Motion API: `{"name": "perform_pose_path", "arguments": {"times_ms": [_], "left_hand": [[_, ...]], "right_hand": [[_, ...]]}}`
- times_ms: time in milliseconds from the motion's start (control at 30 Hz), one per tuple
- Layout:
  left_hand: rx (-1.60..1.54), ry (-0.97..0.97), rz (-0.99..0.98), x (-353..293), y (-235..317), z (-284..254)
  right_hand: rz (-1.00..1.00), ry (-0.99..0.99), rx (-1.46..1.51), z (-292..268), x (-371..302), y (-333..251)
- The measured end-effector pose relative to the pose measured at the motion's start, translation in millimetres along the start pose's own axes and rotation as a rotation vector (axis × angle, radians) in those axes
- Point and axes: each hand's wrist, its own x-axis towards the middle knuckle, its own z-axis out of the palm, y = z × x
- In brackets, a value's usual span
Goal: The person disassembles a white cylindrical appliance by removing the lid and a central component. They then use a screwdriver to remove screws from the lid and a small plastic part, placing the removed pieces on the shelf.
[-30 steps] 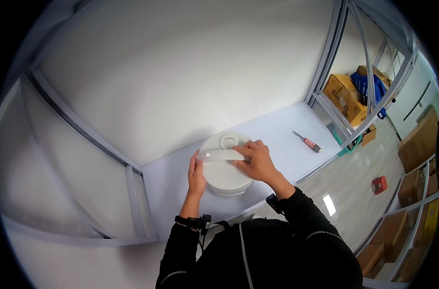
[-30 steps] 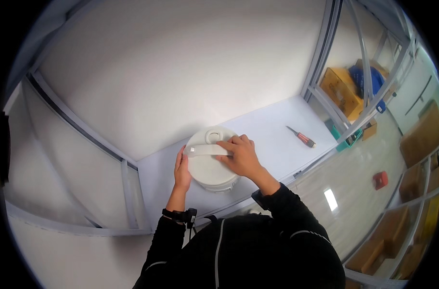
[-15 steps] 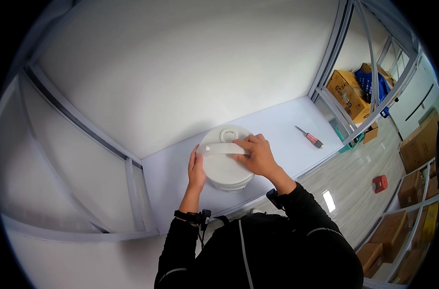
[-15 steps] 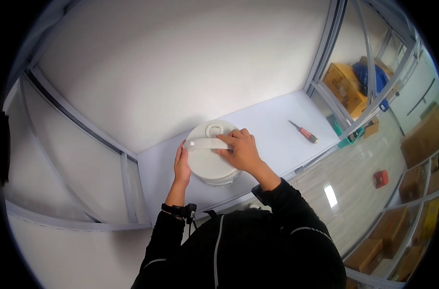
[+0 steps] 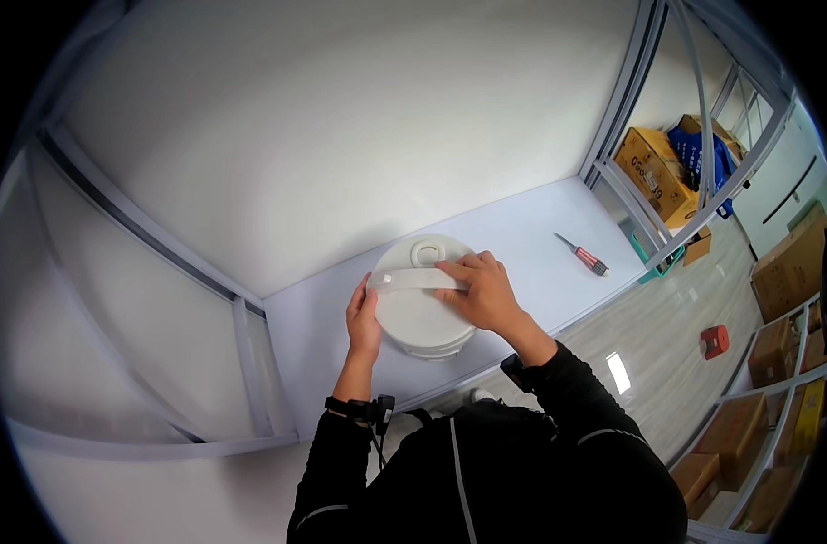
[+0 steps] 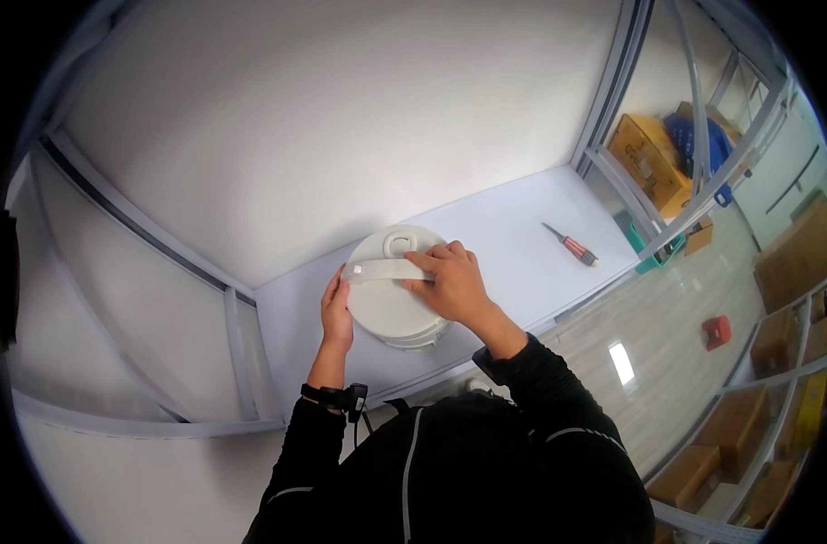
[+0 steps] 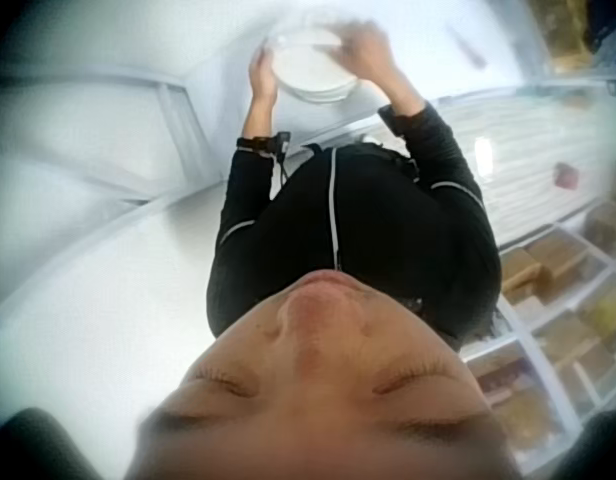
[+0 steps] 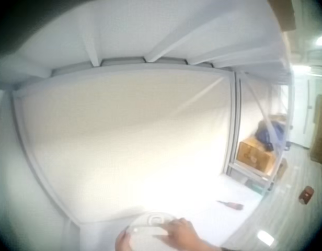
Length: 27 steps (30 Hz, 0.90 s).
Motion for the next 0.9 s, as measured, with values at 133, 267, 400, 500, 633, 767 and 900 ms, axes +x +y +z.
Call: {"name": "perform_pose_path", "arguments": {"times_ms": [133,267,400,500,633,767,900], "left_hand": [[-0.016,-0.002,-0.010,0,0,-4],[-0.028,0.008,-0.011,1,-4,-6],[0.019,0.001,0.035,2,-8,-4],[0.120,-0.006,0.091,-8,-10,-6],[0.229,-0.117,0.084,-30,-19,-28],[0.287,-0.165,-0.044,-56,5,-15],[0.310,-0.053,0.019,-33,0,1]], "right_hand": [[-0.013,-0.007,-0.027,-1,1,-2],[-0.016,-0.014,-0.032,-1,1,-3],[-0.042,-0.022,0.002,-2,5,7],[-0.084,-0.076,0.064,-6,13,21],[-0.085,0.076,-0.112,-26,14,26],[0.210,0.074,-0.034,-33,-5,31],[0.396,0.159,0.261,-26,-40,31]]}}
